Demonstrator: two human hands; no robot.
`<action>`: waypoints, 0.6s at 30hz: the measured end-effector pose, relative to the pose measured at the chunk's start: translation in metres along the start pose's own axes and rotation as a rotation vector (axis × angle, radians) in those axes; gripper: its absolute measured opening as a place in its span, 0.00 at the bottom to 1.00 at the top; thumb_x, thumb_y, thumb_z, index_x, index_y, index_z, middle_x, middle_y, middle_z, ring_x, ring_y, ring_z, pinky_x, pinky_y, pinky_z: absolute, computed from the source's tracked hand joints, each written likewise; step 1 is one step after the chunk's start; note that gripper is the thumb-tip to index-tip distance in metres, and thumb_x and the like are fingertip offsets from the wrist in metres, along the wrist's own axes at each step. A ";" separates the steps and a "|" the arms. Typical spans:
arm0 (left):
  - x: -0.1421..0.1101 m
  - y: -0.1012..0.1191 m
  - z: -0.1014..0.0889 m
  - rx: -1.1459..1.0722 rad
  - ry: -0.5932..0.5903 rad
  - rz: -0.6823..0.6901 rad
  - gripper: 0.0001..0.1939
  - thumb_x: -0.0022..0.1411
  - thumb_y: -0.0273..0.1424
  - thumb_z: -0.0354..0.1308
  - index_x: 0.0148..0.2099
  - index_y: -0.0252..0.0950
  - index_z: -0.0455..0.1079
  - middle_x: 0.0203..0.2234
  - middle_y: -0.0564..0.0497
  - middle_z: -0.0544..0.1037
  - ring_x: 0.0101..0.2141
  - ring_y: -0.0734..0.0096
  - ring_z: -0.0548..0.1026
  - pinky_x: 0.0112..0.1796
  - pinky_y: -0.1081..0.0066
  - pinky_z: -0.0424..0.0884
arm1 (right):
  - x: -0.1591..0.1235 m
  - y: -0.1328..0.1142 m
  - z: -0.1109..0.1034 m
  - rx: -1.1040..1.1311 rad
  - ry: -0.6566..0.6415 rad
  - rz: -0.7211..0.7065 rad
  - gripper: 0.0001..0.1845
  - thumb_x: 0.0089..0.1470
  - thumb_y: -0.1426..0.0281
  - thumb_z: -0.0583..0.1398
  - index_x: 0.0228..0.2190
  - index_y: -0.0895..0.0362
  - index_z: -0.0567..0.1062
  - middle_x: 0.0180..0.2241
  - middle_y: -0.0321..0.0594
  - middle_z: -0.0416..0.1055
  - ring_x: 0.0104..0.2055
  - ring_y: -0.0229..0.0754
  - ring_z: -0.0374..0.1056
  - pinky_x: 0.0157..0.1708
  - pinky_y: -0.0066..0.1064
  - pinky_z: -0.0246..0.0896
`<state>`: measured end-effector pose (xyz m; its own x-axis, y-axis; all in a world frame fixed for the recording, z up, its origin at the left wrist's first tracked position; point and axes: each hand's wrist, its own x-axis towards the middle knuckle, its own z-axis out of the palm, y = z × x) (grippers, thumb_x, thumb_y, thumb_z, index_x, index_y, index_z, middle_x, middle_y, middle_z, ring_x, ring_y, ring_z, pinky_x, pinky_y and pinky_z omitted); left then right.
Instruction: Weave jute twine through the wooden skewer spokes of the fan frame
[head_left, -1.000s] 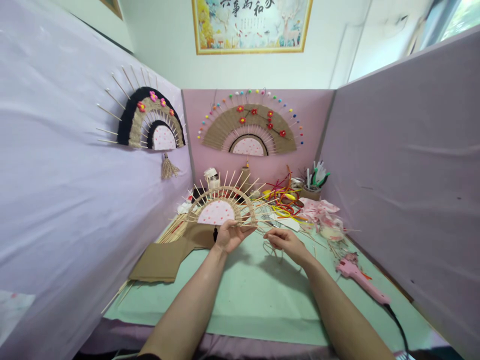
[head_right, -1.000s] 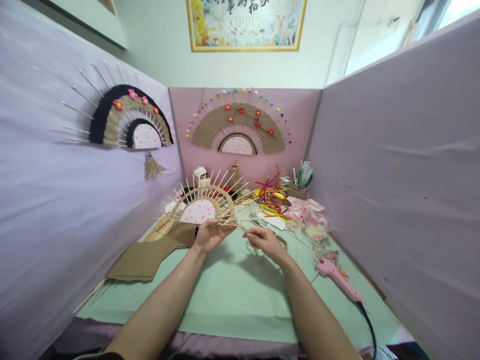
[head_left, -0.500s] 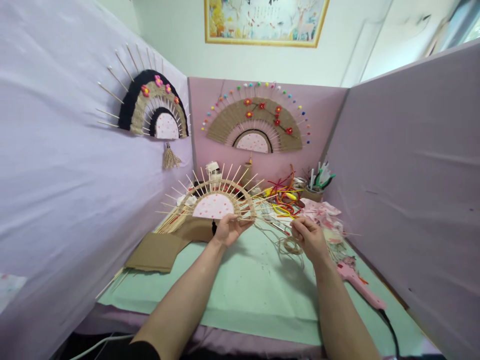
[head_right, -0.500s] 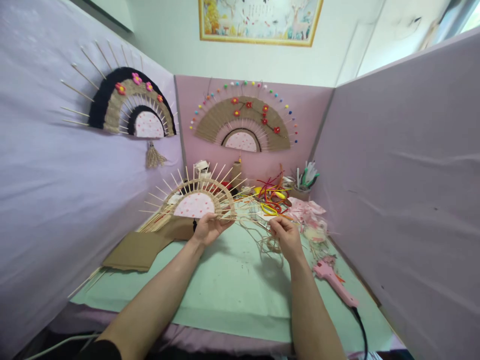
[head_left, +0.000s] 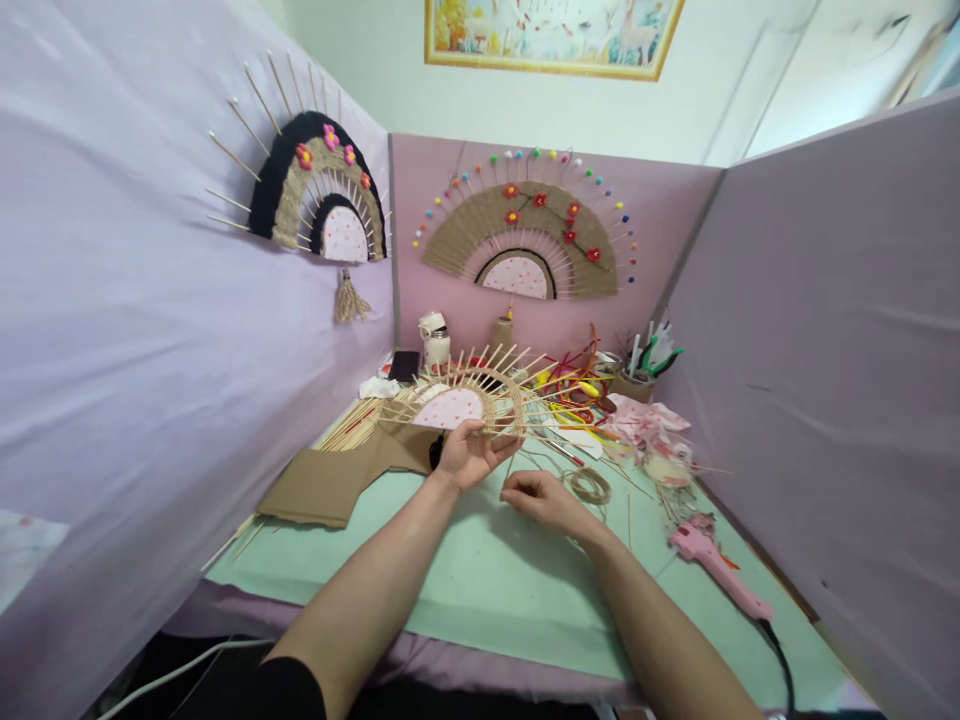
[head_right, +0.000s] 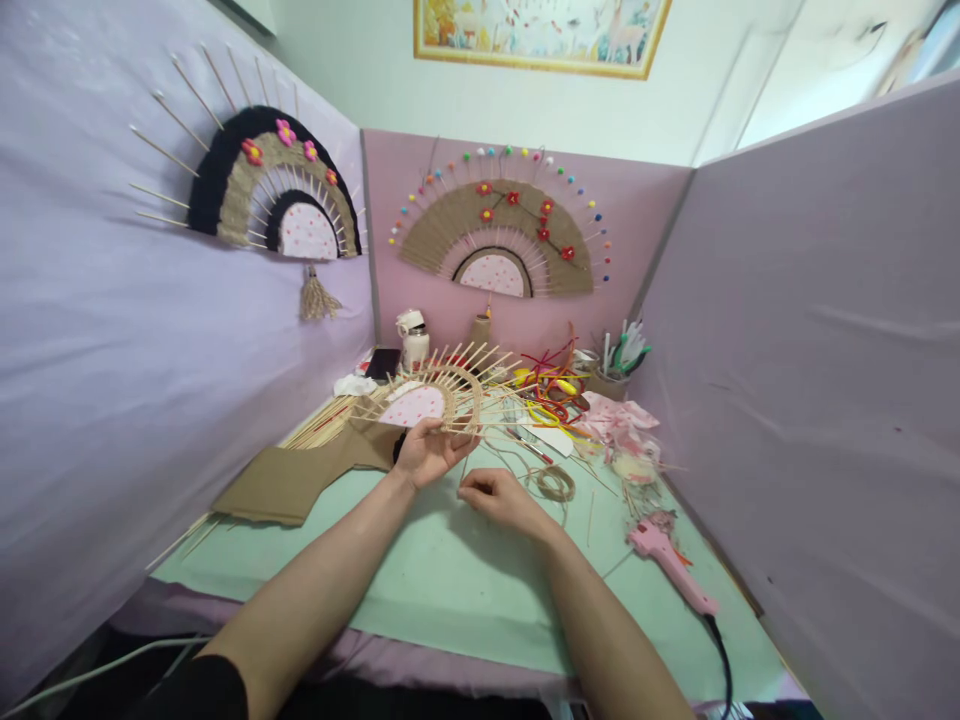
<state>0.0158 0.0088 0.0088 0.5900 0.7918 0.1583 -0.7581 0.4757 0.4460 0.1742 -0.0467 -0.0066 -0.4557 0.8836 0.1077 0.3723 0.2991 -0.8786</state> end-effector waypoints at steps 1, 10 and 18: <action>0.000 0.000 0.000 -0.007 -0.010 -0.014 0.18 0.53 0.26 0.47 0.43 0.24 0.71 0.37 0.42 0.78 0.40 0.60 0.75 0.51 0.58 0.61 | 0.001 0.003 -0.002 -0.031 0.054 0.002 0.13 0.49 0.62 0.57 0.21 0.58 0.71 0.18 0.32 0.61 0.20 0.33 0.53 0.21 0.25 0.47; -0.002 0.000 0.001 0.038 -0.078 -0.112 0.20 0.51 0.24 0.46 0.46 0.25 0.70 0.40 0.42 0.77 0.43 0.56 0.74 0.52 0.51 0.57 | -0.001 0.020 -0.038 -0.076 0.797 0.038 0.17 0.48 0.57 0.57 0.25 0.59 0.74 0.18 0.35 0.64 0.21 0.36 0.55 0.22 0.27 0.48; -0.004 -0.002 -0.002 0.077 -0.127 -0.171 0.24 0.49 0.23 0.44 0.47 0.24 0.69 0.42 0.41 0.76 0.44 0.59 0.73 0.50 0.55 0.62 | -0.004 0.014 -0.034 -0.112 0.863 -0.081 0.18 0.49 0.57 0.58 0.27 0.60 0.76 0.26 0.41 0.72 0.27 0.39 0.63 0.27 0.29 0.56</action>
<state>0.0140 0.0052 0.0053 0.7419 0.6452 0.1827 -0.6239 0.5642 0.5407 0.2089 -0.0340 -0.0039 0.2701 0.8088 0.5224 0.4630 0.3666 -0.8070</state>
